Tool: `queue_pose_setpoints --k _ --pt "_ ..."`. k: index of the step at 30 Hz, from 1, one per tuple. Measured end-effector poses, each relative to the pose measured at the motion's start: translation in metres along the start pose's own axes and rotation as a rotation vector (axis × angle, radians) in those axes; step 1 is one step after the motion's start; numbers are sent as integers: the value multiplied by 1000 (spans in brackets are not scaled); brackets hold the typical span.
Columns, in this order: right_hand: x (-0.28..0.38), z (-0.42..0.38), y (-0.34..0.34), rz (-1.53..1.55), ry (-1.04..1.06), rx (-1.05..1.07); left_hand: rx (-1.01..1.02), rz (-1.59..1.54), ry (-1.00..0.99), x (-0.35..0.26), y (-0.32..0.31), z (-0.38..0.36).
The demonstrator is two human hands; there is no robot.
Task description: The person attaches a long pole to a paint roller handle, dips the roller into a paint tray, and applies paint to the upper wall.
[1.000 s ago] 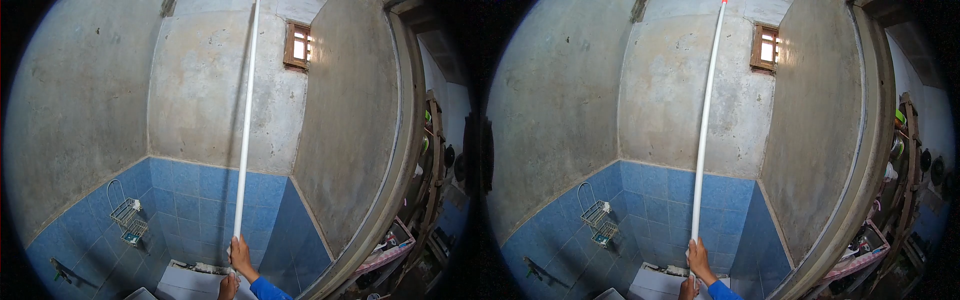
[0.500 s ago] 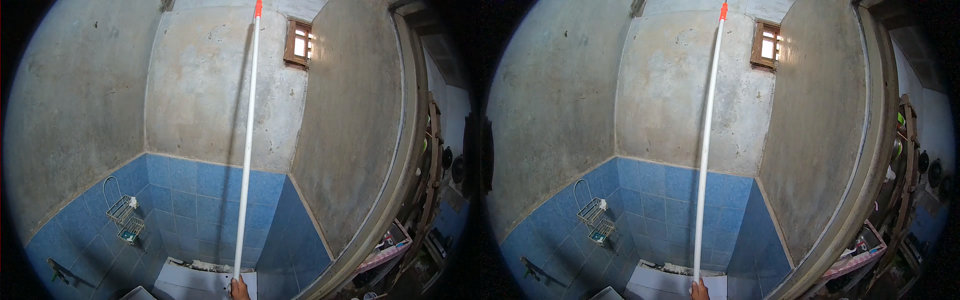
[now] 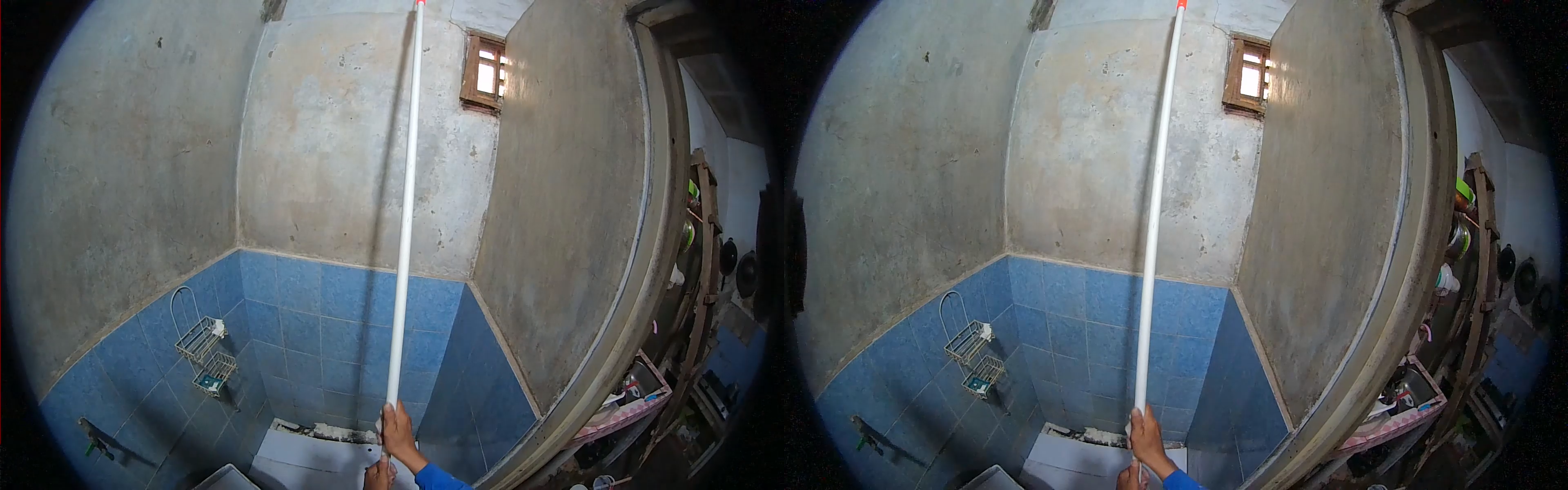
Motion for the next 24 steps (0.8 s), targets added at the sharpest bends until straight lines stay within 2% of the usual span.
queue_pose_setpoints --k 1,2,4,5,6,8,9,11,16,20,22,24 --pt "12 7 1 1 1 -1 -163 690 -663 -10 -7 10" --pt "25 13 2 31 10 0 -163 691 -665 -20 -7 9" --pt "52 27 4 63 25 3 62 264 -58 -45 -13 21" --pt "65 34 5 81 53 18 0 199 -284 -56 -27 24" --pt "78 40 6 100 80 33 -1 201 -288 -66 -32 28" --pt "101 53 8 124 89 46 15 420 -451 -100 -45 29" --pt "112 58 9 146 94 58 13 423 -451 -120 -50 29" --pt "136 65 10 176 101 83 207 132 113 -153 -66 28" --pt "180 86 7 213 214 115 232 192 85 -204 -78 35" --pt "213 104 0 240 253 122 258 199 -31 -241 -84 39" --pt "227 111 -1 228 306 114 257 237 -159 -257 -89 42" --pt "237 118 -2 215 318 108 259 231 -169 -268 -93 45"
Point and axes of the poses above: each hand's wrist, its own z-axis towards the middle knuckle, its own y-axis out of the back of the hand, x = y × z, the point moved 3 cm from there along z, towards the middle knuckle, and after that the axes turned 2 degrees about x, right-handed, at the moved point
